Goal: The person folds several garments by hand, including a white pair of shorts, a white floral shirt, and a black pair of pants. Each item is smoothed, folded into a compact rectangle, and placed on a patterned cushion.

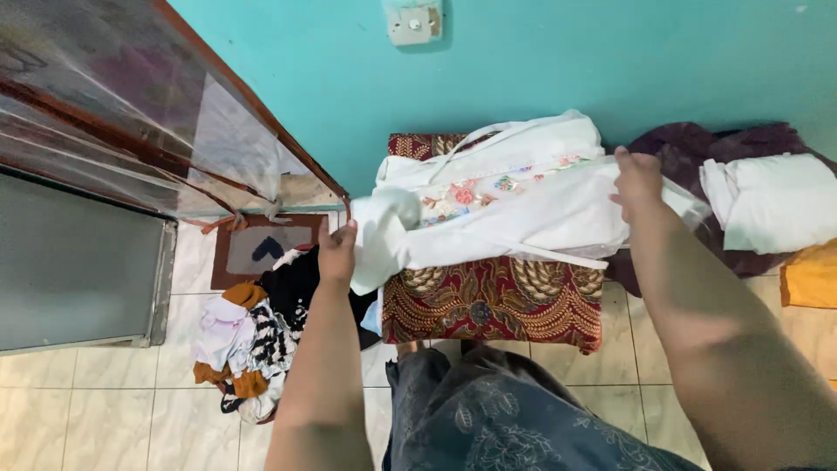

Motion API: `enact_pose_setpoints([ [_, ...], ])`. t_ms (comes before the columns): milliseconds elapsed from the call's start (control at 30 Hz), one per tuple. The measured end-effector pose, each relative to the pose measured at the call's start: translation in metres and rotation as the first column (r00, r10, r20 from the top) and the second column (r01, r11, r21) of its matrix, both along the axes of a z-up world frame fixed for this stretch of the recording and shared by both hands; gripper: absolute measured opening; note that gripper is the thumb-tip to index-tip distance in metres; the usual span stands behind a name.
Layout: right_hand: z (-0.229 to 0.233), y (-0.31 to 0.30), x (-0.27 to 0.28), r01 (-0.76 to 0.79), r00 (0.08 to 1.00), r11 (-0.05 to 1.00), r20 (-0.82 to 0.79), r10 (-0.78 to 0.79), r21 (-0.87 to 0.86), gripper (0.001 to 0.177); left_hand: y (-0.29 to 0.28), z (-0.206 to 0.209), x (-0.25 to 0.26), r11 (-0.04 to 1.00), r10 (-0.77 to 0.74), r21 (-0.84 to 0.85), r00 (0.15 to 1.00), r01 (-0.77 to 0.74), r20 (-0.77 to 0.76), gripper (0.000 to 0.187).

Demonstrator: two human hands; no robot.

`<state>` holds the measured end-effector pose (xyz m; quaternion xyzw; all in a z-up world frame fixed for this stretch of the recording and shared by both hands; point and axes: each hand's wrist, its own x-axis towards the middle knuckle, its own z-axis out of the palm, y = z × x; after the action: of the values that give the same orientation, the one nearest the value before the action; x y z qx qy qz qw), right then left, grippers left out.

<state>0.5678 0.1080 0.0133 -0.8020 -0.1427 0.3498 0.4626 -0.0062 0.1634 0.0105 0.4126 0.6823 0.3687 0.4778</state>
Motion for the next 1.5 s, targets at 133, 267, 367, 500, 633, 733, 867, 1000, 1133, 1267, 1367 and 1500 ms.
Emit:
enact_pose_setpoints([
  [133, -0.025, 0.02, -0.039, -0.239, 0.904, 0.971, 0.369, 0.214, 0.024, 0.033, -0.019, -0.034, -0.016, 0.971, 0.017, -0.241, 0.999, -0.007, 0.039, 0.063],
  [267, -0.022, -0.007, -0.137, -0.445, 0.693, 0.854, 0.502, 0.518, -0.267, 0.045, -0.081, -0.067, -0.02, 0.641, 0.313, -0.757, 0.857, 0.127, 0.409, 0.07],
  [367, 0.006, -0.033, -0.204, -0.483, 0.476, 0.639, 0.433, 0.765, -0.599, 0.061, -0.089, -0.093, -0.019, 0.726, 0.443, -0.687, 0.748, 0.024, 0.495, 0.074],
  [500, 0.02, -0.058, -0.204, -0.28, 0.375, 0.275, 0.159, 0.913, -0.92, 0.049, -0.083, -0.117, -0.037, 0.858, 0.429, -0.513, 0.565, -0.011, 0.705, 0.065],
  [633, 0.009, -0.061, -0.118, -0.012, 0.448, 0.365, 0.321, 0.834, -0.931, 0.035, -0.058, -0.141, -0.061, 0.897, 0.347, -0.388, 0.879, -0.21, 0.326, 0.037],
  [733, 0.009, -0.06, -0.039, 0.041, 0.554, 0.657, 0.565, 0.612, -0.753, 0.036, -0.046, -0.148, -0.082, 0.865, 0.357, -0.465, 0.882, -0.188, 0.308, 0.033],
  [867, -0.007, -0.014, -0.037, -0.164, 0.514, 0.619, 0.469, 0.718, -0.768, 0.06, -0.037, -0.135, -0.092, 0.866, 0.379, -0.495, 0.732, -0.066, 0.566, 0.053],
  [1000, -0.033, 0.016, -0.111, -0.275, 0.417, 0.578, 0.447, 0.792, -0.768, 0.066, -0.02, -0.085, -0.096, 0.823, 0.367, -0.557, 0.647, 0.108, 0.668, 0.075],
  [1133, -0.047, 0.073, -0.265, -0.327, 0.691, 0.757, 0.403, 0.6, -0.566, 0.039, 0.002, -0.055, -0.087, 0.809, 0.214, -0.553, 0.774, 0.202, 0.596, 0.074],
  [1267, -0.03, 0.107, -0.359, -0.578, 0.764, 0.519, -0.194, 0.615, -0.63, 0.077, 0.006, -0.061, -0.081, 0.814, 0.108, -0.554, 0.889, 0.178, 0.444, 0.072],
  [1367, -0.016, 0.116, -0.383, -0.374, 0.917, 0.904, -0.228, 0.327, -0.208, 0.075, -0.002, -0.075, -0.083, 0.902, -0.062, -0.392, 0.952, 0.182, 0.3, 0.069],
  [1500, 0.006, 0.109, -0.337, 0.228, 0.9, 0.911, -0.431, -0.064, 0.342, 0.08, -0.003, -0.076, -0.091, 0.926, -0.205, -0.311, 0.977, 0.214, 0.064, 0.059],
])
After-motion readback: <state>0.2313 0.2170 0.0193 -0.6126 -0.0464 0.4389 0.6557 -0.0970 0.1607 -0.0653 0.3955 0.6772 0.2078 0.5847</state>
